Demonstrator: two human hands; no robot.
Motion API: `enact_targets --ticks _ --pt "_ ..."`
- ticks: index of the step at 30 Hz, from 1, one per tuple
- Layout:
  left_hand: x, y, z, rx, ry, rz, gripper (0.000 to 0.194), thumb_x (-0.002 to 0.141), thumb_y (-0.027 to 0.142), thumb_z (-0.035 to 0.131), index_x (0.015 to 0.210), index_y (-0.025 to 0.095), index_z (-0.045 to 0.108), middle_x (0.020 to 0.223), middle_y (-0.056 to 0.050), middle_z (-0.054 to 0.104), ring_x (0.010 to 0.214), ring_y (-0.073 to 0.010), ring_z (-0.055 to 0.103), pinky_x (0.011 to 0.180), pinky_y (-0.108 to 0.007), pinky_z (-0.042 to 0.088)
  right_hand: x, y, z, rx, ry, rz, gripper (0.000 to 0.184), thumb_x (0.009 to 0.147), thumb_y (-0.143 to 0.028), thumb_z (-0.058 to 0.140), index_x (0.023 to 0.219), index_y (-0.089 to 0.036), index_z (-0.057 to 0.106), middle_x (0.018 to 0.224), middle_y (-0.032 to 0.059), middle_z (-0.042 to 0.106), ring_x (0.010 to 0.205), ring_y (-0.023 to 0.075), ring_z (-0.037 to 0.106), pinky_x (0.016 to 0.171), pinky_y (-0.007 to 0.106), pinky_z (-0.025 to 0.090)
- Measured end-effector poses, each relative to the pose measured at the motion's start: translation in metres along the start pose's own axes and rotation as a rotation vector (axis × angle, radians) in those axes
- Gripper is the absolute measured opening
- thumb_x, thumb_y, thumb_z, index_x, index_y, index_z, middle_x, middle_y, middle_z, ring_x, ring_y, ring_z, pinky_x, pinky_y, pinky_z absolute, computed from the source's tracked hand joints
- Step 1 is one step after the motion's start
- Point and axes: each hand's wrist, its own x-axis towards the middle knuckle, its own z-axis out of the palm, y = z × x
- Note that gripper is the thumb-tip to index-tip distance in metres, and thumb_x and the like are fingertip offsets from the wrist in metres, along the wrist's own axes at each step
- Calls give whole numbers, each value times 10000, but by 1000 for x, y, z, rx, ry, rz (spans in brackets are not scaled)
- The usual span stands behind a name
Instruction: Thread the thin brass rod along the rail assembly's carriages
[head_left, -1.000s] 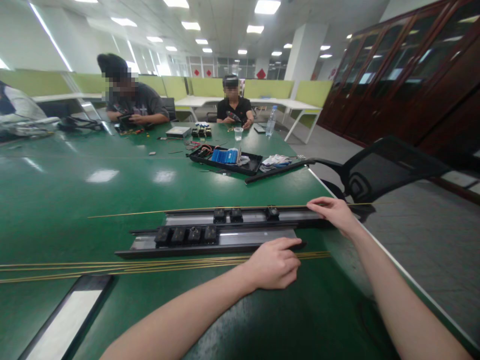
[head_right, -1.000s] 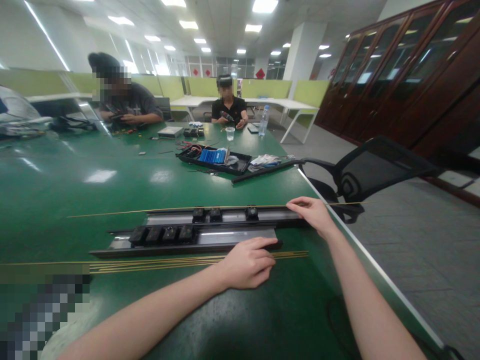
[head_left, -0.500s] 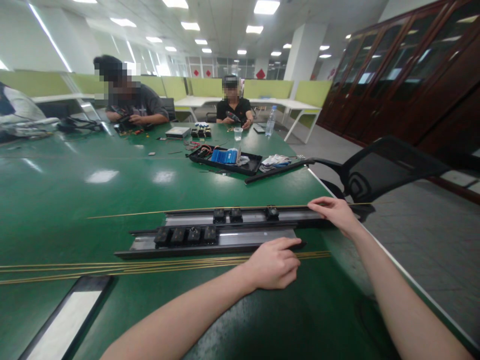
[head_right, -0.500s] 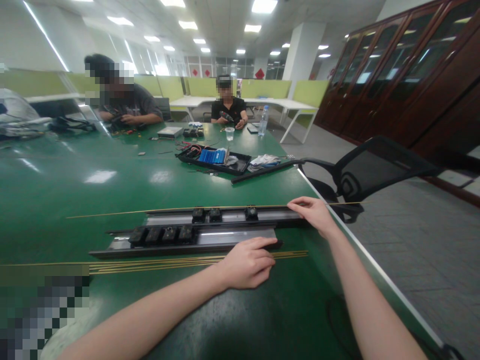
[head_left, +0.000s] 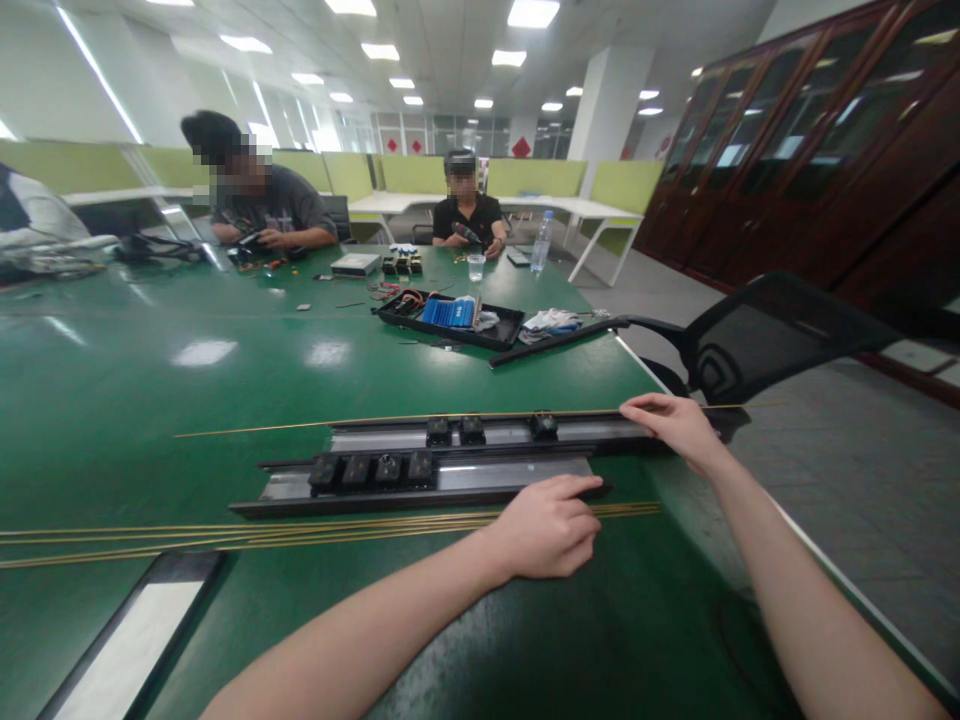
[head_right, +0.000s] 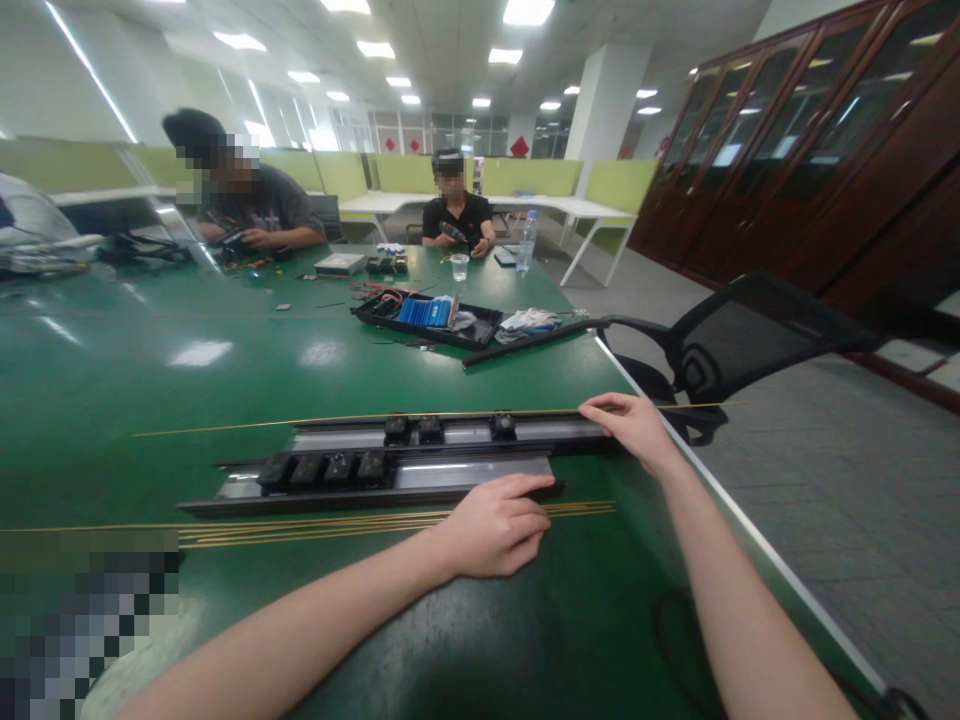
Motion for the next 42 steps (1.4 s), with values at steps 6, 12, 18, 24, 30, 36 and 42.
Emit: enact_targets --ticks 6,12,18,24,30,36,42 --pt "0 0 0 12 -10 0 222 941 225 525 961 144 731 999 -82 770 1428 -252 470 1190 -397 402 -1 -1 -4 14 10 8 542 597 -639 850 834 -154 792 518 -9 544 506 115 432 496 271 313" --pt "0 0 0 2 7 4 243 949 223 504 954 137 731 990 -81 771 1421 -250 477 1190 -399 406 0 4 -10 -20 9 9 516 629 -623 838 856 -161 798 530 -5 542 522 120 440 486 265 317" --pt "1 0 0 10 -8 -3 239 949 228 508 962 146 733 1000 -86 772 1419 -250 482 1179 -402 420 2 7 -15 -34 30 0 540 617 -655 828 840 -164 799 562 13 582 527 126 461 490 272 347" --pt "0 0 1 5 12 2 248 952 218 496 955 141 733 982 -80 770 1419 -246 480 1192 -392 404 0 6 -18 -26 61 11 544 587 -643 849 825 -157 800 572 23 604 527 128 464 503 281 360" --pt "0 0 0 8 1 -5 240 949 215 499 953 152 731 979 -82 769 1417 -243 485 1179 -383 414 2 12 -23 -26 100 8 546 576 -640 853 827 -158 802 603 37 636 530 135 479 501 285 373" --pt "0 0 1 8 6 -1 247 952 223 493 956 149 729 982 -81 767 1423 -249 476 1184 -392 410 3 18 -27 -58 128 -1 516 598 -621 844 834 -164 804 582 32 627 533 144 500 504 288 384" --pt "0 0 1 -2 14 1 239 948 222 500 960 152 729 992 -79 768 1419 -255 481 1189 -390 403 3 19 -30 -29 154 35 484 576 -587 862 824 -176 805 637 45 673 537 138 500 505 289 399"
